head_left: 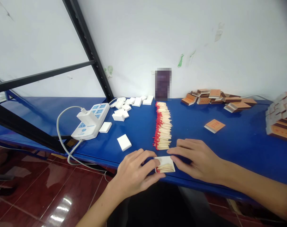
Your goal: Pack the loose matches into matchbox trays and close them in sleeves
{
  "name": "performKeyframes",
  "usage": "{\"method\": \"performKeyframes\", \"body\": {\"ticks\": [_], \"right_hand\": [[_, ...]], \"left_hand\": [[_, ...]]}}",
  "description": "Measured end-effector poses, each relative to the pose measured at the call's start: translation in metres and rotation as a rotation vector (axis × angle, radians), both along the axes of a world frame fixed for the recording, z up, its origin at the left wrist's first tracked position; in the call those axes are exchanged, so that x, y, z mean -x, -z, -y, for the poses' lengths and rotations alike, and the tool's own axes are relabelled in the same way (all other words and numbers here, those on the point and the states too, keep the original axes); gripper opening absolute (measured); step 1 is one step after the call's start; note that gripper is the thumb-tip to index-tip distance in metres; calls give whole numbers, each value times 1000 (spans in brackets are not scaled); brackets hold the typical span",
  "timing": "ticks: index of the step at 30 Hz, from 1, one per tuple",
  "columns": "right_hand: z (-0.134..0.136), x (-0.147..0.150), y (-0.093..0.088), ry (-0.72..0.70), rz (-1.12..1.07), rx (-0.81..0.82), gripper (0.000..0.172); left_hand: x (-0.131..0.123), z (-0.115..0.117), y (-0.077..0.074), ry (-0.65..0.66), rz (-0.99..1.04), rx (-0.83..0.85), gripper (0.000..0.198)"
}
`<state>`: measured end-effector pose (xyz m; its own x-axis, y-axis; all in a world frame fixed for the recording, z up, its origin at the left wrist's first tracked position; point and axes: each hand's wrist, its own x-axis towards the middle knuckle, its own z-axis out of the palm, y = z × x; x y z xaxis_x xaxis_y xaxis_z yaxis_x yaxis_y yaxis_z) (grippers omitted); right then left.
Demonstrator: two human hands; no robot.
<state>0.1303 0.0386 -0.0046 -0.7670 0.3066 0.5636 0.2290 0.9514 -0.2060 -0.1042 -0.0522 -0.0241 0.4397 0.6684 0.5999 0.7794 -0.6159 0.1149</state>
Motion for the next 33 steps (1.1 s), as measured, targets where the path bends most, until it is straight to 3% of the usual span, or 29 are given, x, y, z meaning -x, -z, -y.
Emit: {"method": "performKeyframes", "body": {"ticks": [5, 9, 18, 22, 33], "right_hand": [[6, 1, -4, -152, 78, 22, 16], [10, 2, -5, -164, 104, 20, 17], [9, 0, -4, -114, 30, -12, 17], [3, 1, 1, 17, -25, -7, 18], [-3, 1, 3, 103, 184, 78, 29]], "left_hand": [[-1, 0, -1, -2, 3, 10, 27], [-1, 0, 1, -15, -3, -10, 28], [0, 2, 0, 4, 13, -47, 21], [0, 1, 0, 40, 33, -34, 23], [-2, 1, -1, 27, 0, 2, 36]]}}
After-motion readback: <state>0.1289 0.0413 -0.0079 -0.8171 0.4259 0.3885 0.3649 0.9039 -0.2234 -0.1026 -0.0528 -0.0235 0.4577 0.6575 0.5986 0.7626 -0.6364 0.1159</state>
